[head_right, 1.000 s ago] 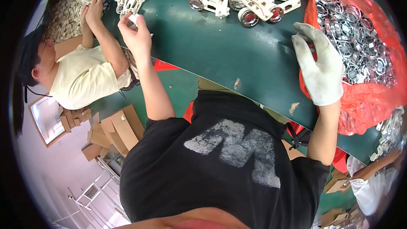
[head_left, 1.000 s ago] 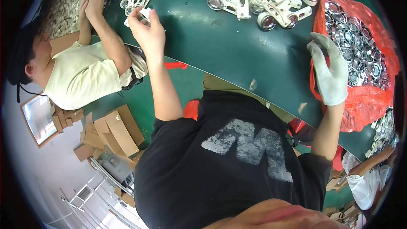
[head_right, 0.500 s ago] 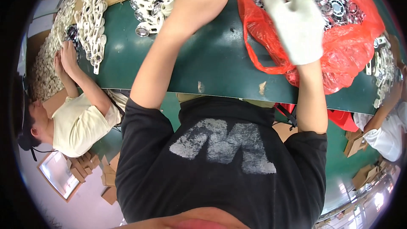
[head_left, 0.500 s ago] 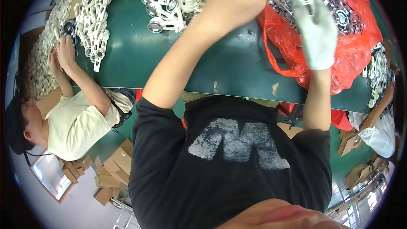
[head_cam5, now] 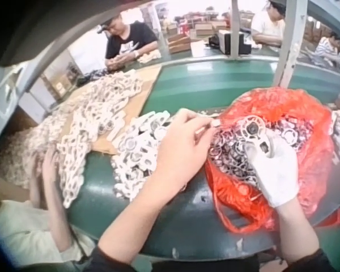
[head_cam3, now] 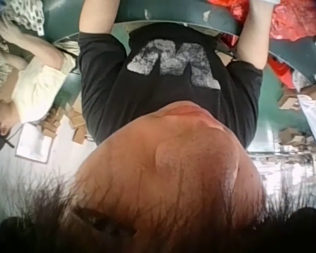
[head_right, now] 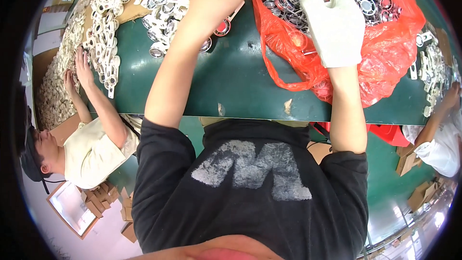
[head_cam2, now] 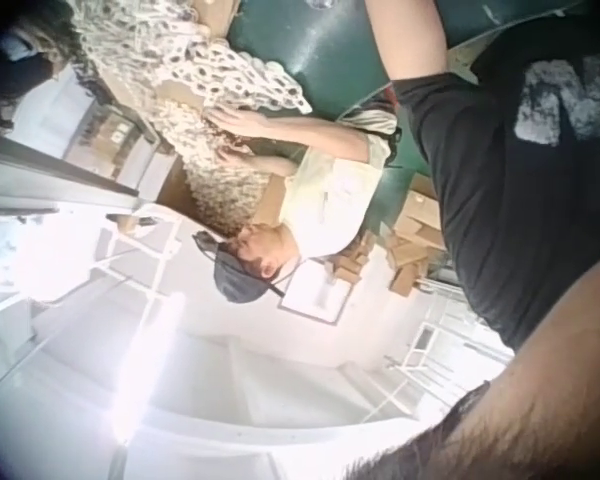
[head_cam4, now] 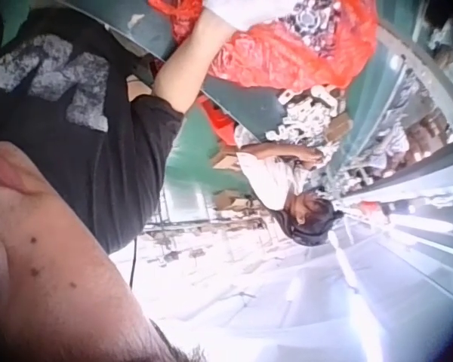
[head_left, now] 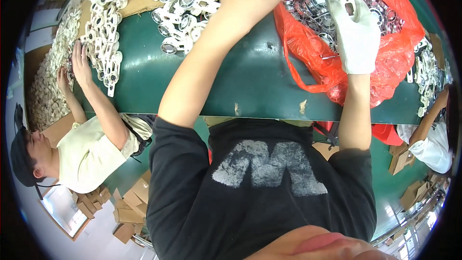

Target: The person assembles circular metal components into white plastic frames by hand at a factory workbench.

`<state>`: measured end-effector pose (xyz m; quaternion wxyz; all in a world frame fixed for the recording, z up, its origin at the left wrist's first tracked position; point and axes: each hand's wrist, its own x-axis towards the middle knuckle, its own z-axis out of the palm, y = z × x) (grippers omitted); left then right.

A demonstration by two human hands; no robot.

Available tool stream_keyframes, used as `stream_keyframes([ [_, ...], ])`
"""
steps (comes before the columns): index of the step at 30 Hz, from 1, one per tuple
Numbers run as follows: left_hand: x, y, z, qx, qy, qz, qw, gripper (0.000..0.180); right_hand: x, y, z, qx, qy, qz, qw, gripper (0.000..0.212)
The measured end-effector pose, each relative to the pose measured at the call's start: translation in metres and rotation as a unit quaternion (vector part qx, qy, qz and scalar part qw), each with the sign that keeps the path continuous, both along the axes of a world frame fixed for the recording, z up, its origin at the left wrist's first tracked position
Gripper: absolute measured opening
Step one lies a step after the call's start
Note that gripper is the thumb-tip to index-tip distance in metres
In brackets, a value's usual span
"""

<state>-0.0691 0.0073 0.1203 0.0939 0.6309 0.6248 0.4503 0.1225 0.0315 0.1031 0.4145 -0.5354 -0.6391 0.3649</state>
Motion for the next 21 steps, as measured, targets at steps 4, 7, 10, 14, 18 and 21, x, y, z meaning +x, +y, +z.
stream_keyframes([
  [4, -0.019, -0.041, 0.010, 0.187, 0.301, -0.069, 0.933, 0.031, -0.007, -0.009, 0.007, -0.013, -0.160, 0.070, 0.985, 0.042],
  [7, -0.020, -0.042, -0.037, 0.248, 0.123, -0.107, 0.955, 0.041, -0.015, -0.025, 0.003, -0.009, -0.178, 0.145, 0.973, 0.041],
  [10, -0.018, -0.047, -0.049, 0.222, 0.148, -0.096, 0.959, 0.045, -0.016, -0.029, -0.004, -0.019, -0.196, 0.170, 0.965, 0.042],
  [14, -0.008, -0.055, -0.053, 0.186, 0.108, -0.087, 0.973, 0.049, -0.014, -0.023, -0.017, -0.021, -0.196, 0.174, 0.965, 0.046],
  [18, -0.015, -0.050, -0.063, 0.190, 0.093, -0.099, 0.972, 0.046, -0.015, -0.026, -0.021, 0.024, -0.196, 0.181, 0.963, 0.046],
  [21, -0.018, -0.057, -0.071, 0.156, 0.044, -0.090, 0.983, 0.058, -0.017, -0.033, -0.012, 0.037, -0.224, 0.215, 0.950, 0.047],
])
